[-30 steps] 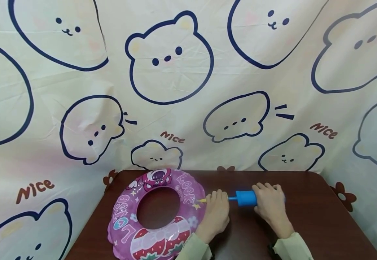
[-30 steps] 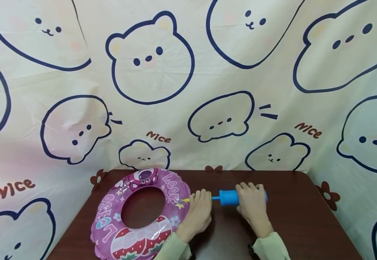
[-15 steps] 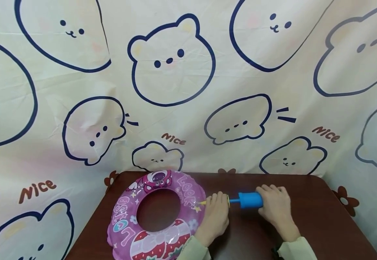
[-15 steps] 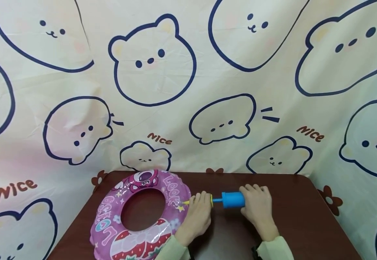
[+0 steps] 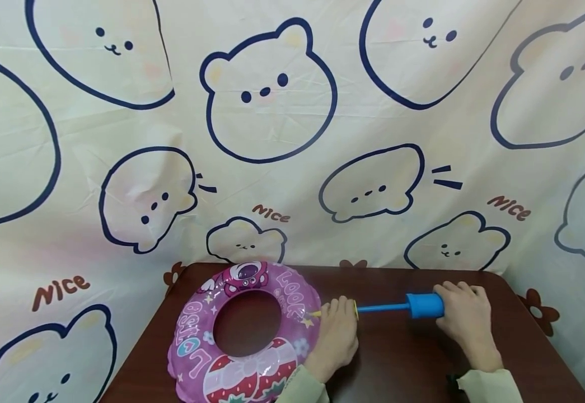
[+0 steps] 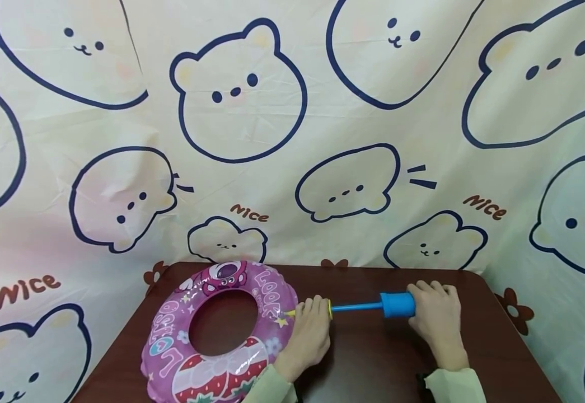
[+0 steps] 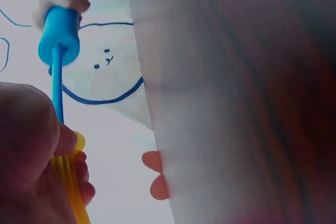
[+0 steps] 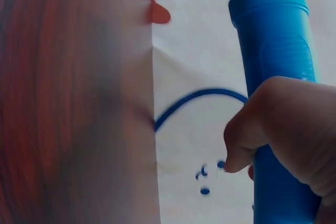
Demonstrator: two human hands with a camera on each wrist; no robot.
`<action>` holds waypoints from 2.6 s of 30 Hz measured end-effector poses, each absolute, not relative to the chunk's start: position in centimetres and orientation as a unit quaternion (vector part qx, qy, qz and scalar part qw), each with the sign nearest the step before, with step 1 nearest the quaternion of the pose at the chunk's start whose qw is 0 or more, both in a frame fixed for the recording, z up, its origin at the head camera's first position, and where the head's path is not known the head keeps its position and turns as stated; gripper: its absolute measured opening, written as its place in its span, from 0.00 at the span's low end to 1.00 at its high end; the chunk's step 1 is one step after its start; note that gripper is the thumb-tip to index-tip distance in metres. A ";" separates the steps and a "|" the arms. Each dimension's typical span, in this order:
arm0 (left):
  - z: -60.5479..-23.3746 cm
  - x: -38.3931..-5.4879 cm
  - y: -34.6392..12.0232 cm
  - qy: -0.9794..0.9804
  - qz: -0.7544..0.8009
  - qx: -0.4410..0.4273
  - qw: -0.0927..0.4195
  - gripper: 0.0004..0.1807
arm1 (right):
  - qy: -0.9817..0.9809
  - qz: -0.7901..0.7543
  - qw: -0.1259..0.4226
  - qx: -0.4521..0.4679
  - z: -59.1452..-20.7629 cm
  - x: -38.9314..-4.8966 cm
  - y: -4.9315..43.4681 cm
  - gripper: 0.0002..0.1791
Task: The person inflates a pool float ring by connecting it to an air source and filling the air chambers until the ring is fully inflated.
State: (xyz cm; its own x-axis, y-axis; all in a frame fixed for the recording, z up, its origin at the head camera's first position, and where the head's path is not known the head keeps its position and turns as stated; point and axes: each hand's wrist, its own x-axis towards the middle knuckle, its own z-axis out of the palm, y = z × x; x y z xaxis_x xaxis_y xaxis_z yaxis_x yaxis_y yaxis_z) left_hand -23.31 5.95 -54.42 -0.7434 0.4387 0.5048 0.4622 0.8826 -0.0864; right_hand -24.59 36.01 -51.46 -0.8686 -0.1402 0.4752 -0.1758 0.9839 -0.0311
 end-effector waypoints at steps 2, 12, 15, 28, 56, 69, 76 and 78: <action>-54.5 -23.3 6.1 -0.935 -0.012 -0.239 0.261 0.28 | -0.965 0.028 0.246 0.091 -51.6 -24.7 35.3 0.32; -54.5 -23.3 5.9 -0.945 -0.013 -0.237 0.225 0.30 | -0.956 0.001 0.266 0.120 -52.2 -24.8 29.2 0.30; -54.7 -23.2 5.9 -0.944 0.003 -0.242 0.225 0.32 | -0.956 -0.007 0.265 0.126 -52.9 -24.7 27.7 0.29; -53.9 -22.9 6.2 -0.943 -0.038 -0.248 0.219 0.20 | -0.960 0.020 0.248 0.125 -53.1 -24.8 28.7 0.28; -53.1 -23.2 5.7 -0.946 -0.062 -0.246 0.201 0.17 | -0.967 0.013 0.234 0.097 -50.9 -24.8 31.4 0.33; -53.8 -22.8 6.1 -0.942 -0.022 -0.264 0.208 0.22 | -0.957 -0.003 0.258 0.132 -53.3 -24.1 26.8 0.28; -53.7 -23.2 5.8 -0.942 -0.066 -0.269 0.188 0.13 | -0.969 0.030 0.210 0.127 -52.3 -24.4 29.1 0.29; -53.5 -23.3 5.7 -0.942 -0.077 -0.265 0.193 0.10 | -0.968 0.037 0.217 0.124 -51.9 -24.5 30.4 0.28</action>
State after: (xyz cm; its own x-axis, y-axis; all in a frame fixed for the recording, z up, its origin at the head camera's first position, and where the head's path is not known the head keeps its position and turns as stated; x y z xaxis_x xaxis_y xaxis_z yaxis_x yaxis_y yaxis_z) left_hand -23.34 5.72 -53.52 -0.7850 0.4695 0.4043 0.5292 0.8474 0.0435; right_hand -24.51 30.39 -51.86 -0.8754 -0.2241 0.4283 -0.2562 0.9664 -0.0180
